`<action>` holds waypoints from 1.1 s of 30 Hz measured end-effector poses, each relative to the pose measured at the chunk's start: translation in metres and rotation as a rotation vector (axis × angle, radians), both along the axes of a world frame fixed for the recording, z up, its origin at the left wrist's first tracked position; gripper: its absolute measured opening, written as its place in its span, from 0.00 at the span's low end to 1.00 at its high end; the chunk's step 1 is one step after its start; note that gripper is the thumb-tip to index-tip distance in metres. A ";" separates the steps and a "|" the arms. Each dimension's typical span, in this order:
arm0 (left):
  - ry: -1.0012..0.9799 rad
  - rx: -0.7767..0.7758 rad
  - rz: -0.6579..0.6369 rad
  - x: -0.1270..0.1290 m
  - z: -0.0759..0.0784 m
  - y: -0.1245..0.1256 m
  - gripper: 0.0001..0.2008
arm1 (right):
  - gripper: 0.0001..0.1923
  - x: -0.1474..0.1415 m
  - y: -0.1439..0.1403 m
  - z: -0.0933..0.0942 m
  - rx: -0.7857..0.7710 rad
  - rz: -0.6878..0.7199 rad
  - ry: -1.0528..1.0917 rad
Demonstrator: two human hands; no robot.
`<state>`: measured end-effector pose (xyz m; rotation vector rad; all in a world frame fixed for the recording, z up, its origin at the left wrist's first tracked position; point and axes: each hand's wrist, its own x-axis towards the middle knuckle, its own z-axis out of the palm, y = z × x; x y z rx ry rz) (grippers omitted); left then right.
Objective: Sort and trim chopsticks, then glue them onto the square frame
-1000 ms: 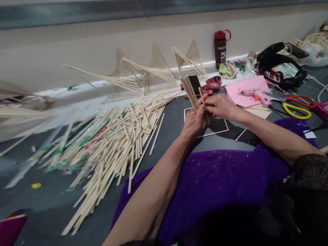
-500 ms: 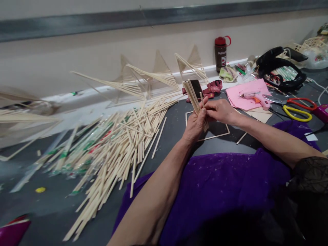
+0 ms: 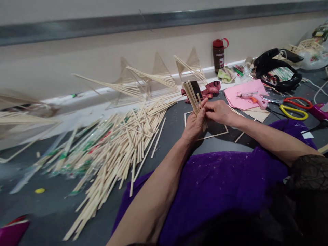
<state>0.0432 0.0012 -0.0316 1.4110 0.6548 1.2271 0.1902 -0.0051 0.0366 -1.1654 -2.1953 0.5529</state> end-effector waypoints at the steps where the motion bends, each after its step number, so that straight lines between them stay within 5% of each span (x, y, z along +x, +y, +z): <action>1: 0.000 0.003 0.005 0.000 0.000 0.000 0.26 | 0.10 0.000 0.000 0.000 0.001 -0.003 0.000; 10: -0.014 0.018 0.052 0.002 0.003 0.002 0.28 | 0.05 0.008 -0.001 0.009 -0.097 0.004 0.146; 18: 0.109 0.075 0.305 -0.009 0.034 -0.003 0.20 | 0.02 0.027 -0.003 0.038 -0.192 -0.010 0.366; 22: 0.331 0.187 0.298 0.003 0.056 -0.028 0.14 | 0.04 0.028 0.002 0.031 -0.198 -0.031 0.393; 27: 0.870 0.331 0.020 0.004 0.083 -0.089 0.10 | 0.05 0.025 0.003 0.026 -0.202 -0.043 0.423; 33: 1.373 0.213 -0.042 -0.033 0.073 -0.136 0.15 | 0.05 0.024 0.002 0.024 -0.211 0.032 0.413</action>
